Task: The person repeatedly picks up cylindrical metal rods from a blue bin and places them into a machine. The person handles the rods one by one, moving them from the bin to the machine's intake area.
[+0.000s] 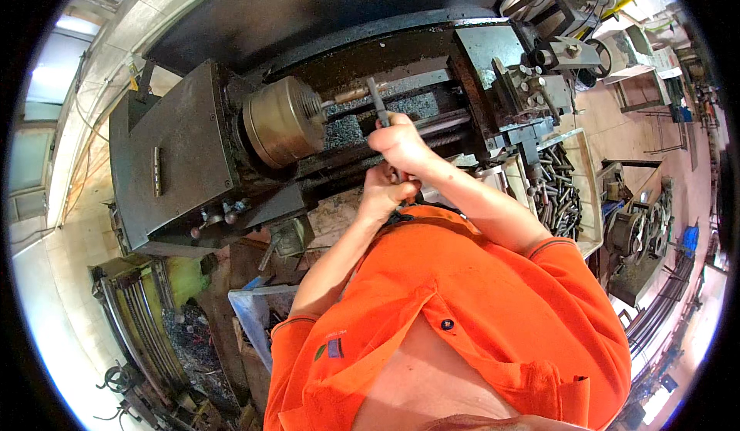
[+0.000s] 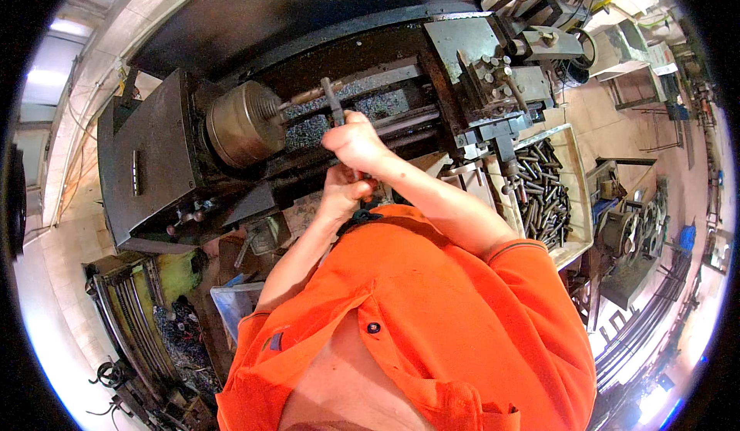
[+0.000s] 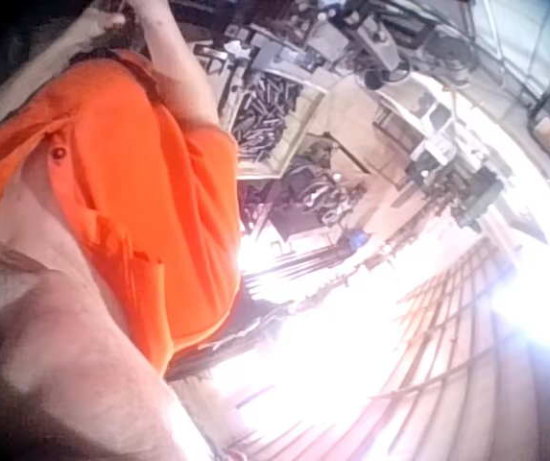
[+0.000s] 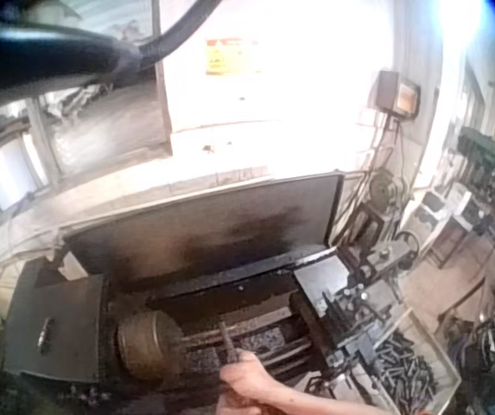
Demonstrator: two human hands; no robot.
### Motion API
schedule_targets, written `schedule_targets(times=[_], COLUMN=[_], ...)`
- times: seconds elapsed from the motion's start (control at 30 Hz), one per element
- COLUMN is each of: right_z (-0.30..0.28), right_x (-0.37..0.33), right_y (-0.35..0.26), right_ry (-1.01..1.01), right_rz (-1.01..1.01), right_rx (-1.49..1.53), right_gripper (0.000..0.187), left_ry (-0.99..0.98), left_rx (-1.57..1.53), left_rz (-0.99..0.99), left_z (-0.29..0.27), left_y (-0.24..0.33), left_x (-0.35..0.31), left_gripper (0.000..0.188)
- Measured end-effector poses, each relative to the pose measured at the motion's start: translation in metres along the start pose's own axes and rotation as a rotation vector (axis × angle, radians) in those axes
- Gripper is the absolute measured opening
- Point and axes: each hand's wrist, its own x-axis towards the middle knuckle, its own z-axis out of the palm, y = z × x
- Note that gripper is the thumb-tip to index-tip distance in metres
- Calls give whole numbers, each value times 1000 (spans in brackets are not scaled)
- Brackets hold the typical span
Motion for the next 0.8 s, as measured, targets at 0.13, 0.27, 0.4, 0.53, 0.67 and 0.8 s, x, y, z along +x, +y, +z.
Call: schedule_targets(times=[0.13, 0.27, 0.4, 0.53, 0.67, 0.8], right_z=[8, -16, 4, -1, -19, 2], right_x=[7, -4, 2, 2, -1, 8], right_y=[2, -10, -1, -9, -3, 4], right_ry=[-43, -58, -23, -63, -1, -43], right_rz=[-17, 67, 27, -17, -7, -73], right_rx=[-47, 39, 5, -31, 47, -103], right_gripper=[15, 22, 12, 20, 11, 14], left_ry=[-5, 17, 74, 36, 25, 83], left_rx=[-9, -46, 10, 22, 7, 40], left_rz=[93, 67, 66, 56, 59, 36], left_z=[-1, 22, 3, 5, 28, 6], left_y=[2, 0, -4, 0, 3, 0], left_x=[1, 4, -1, 2, 7, 1], left_gripper=[30, 29, 30, 30, 27, 28])
